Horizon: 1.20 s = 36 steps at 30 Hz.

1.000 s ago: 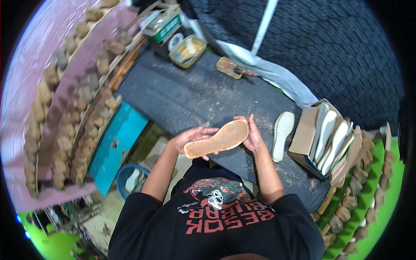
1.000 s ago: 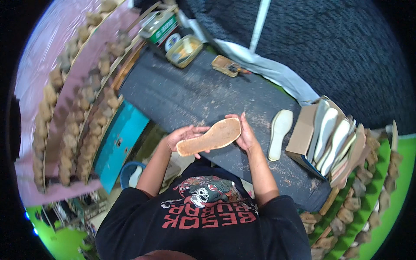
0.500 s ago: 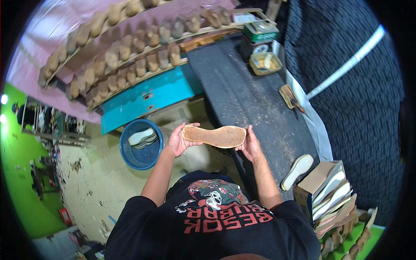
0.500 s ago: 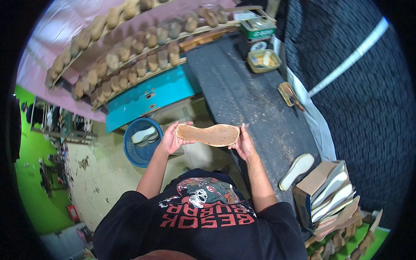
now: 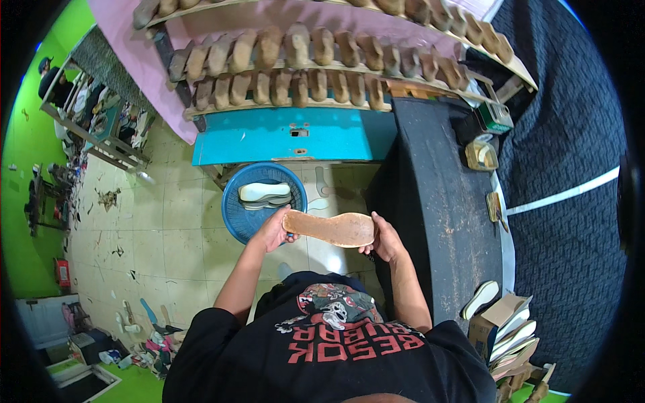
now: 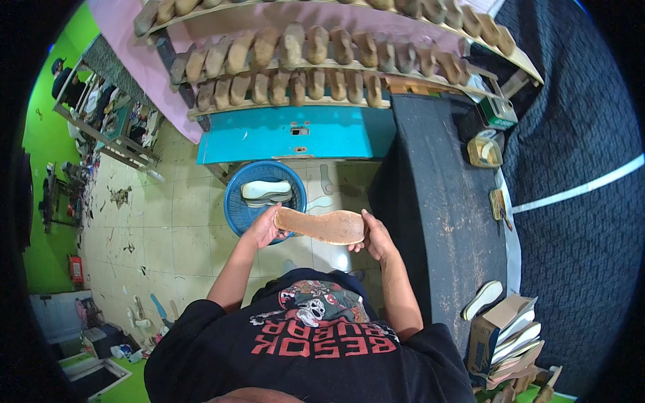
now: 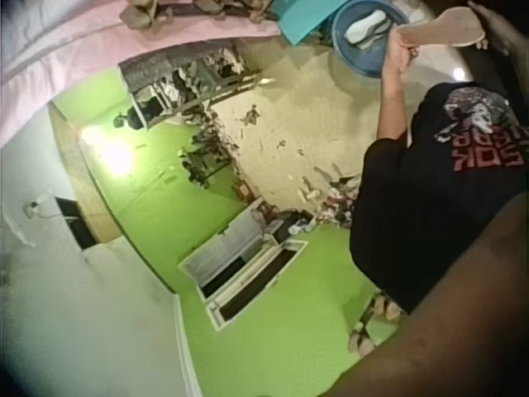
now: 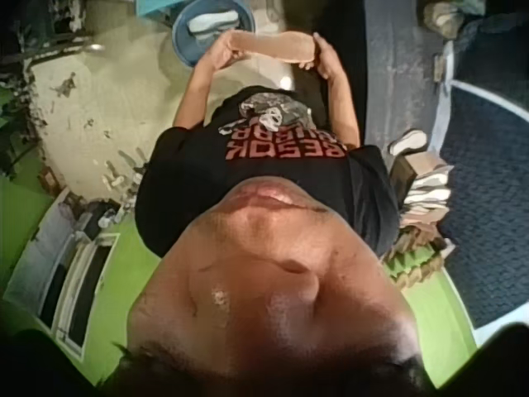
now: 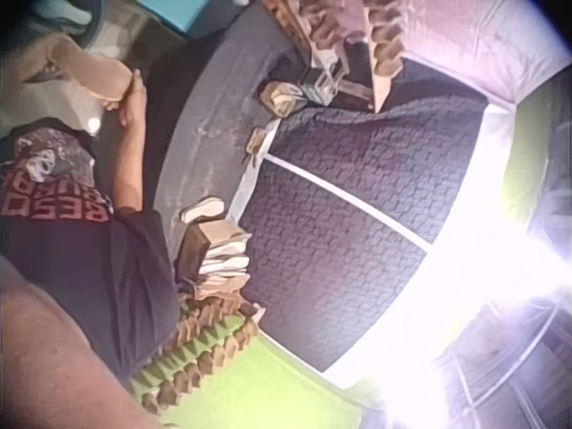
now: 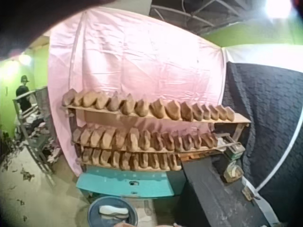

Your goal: Applying adhesive or glue to shoe insoles using a brush in a manufacturing workshop.

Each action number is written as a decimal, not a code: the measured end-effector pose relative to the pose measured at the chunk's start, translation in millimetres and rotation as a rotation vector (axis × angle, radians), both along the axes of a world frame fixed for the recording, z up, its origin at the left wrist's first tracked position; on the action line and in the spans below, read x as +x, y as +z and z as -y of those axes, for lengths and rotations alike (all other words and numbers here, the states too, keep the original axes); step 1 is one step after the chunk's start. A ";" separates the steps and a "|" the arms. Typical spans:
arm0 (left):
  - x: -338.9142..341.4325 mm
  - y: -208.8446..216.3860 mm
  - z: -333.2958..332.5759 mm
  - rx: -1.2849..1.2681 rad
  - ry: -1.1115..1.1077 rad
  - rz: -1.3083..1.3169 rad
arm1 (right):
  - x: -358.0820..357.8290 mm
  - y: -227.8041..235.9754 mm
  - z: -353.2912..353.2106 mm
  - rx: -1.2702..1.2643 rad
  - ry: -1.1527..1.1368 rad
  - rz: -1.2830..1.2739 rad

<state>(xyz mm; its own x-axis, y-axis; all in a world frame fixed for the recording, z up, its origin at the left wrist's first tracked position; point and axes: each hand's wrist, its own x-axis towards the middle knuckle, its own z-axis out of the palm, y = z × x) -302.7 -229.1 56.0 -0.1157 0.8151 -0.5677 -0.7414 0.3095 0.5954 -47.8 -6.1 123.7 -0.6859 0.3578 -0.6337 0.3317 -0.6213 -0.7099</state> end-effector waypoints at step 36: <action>-127.0 -73.5 117.2 -0.145 0.658 0.082 | -215.9 -38.9 45.7 0.875 0.990 -0.254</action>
<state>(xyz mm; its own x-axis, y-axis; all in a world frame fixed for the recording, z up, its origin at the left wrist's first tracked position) -429.7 -346.2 -17.5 -0.5137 0.5046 -0.6939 -0.8436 -0.1497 0.5157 -263.7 -51.8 84.8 -0.9532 -0.1339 -0.2711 0.1751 0.4865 -0.8560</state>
